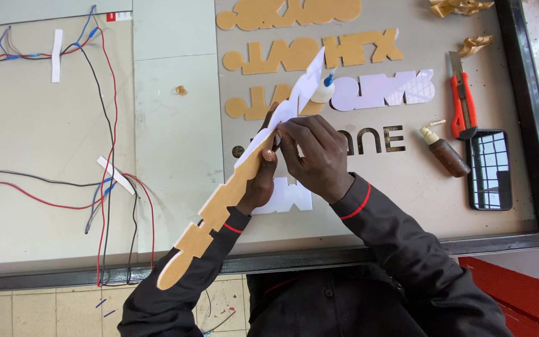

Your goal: The person applies adhesive from a bottle onto the edges of white cut-out letters on a workbench. They then use a utility knife to trim excess material from the letters and peel off a backing sheet.

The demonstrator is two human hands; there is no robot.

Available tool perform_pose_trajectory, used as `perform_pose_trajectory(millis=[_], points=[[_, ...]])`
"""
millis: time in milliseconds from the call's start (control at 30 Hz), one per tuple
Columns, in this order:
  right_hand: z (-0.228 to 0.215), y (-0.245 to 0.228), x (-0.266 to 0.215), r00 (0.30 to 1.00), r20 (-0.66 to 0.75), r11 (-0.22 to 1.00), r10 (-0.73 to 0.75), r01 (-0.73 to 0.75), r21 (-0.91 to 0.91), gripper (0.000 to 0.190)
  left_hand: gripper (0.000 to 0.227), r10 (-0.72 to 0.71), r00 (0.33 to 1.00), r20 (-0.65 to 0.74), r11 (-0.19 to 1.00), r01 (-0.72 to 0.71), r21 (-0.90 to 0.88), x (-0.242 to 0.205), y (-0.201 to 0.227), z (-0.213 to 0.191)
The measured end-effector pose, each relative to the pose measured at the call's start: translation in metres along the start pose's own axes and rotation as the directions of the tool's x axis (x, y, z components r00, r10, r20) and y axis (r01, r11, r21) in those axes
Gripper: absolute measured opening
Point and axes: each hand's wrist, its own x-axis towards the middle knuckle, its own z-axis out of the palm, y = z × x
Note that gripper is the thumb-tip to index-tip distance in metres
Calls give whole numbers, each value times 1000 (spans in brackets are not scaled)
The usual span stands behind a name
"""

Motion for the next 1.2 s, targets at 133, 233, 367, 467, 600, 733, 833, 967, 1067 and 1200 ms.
perform_pose_trajectory(millis=[133, 233, 367, 467, 600, 733, 833, 967, 1067, 1200], points=[[1, 5, -4, 999, 13, 992, -51, 52, -112, 17, 87, -4, 1000, 8, 1000, 4, -8, -5, -8, -4], [0, 11, -7, 996, 92, 997, 8, -1, -78, 18, 84, -79, 996, 40, 996, 81, -32, -2, -3, -9], [-5, 15, -2, 969, 199, 967, 145, -181, 177, 13, 87, -137, 990, 39, 990, 138, -26, 3, 0, -14], [-9, 14, -1, 915, 331, 895, 230, -333, 298, 11, 75, -190, 982, 17, 978, 190, -80, 3, -6, -30], [-18, 18, 2, 822, 507, 773, 261, -492, 400, 11, 76, -341, 940, -25, 912, 324, -250, 13, 38, -16], [-25, 17, 6, 827, 526, 756, 199, -471, 455, 9, 37, -382, 924, 8, 887, 369, -276, -14, -76, -66], [-33, 19, 14, 939, 327, 849, 106, -257, 463, 10, 38, -469, 883, 5, 837, 447, -316, 20, 19, -44], [-38, 15, 25, 955, 292, 978, 51, -107, 177, 25, 48, -478, 875, 72, 861, 483, -158, 10, -17, -61], [-33, 15, 17, 912, 361, 939, 192, -278, 202, 17, 56, -404, 915, 7, 889, 394, -233, 11, -30, -58], [-31, 34, 5, 880, 265, 891, 394, -436, 126, 8, 59, -250, 912, -324, 964, 267, 8, 26, -11, -62]])
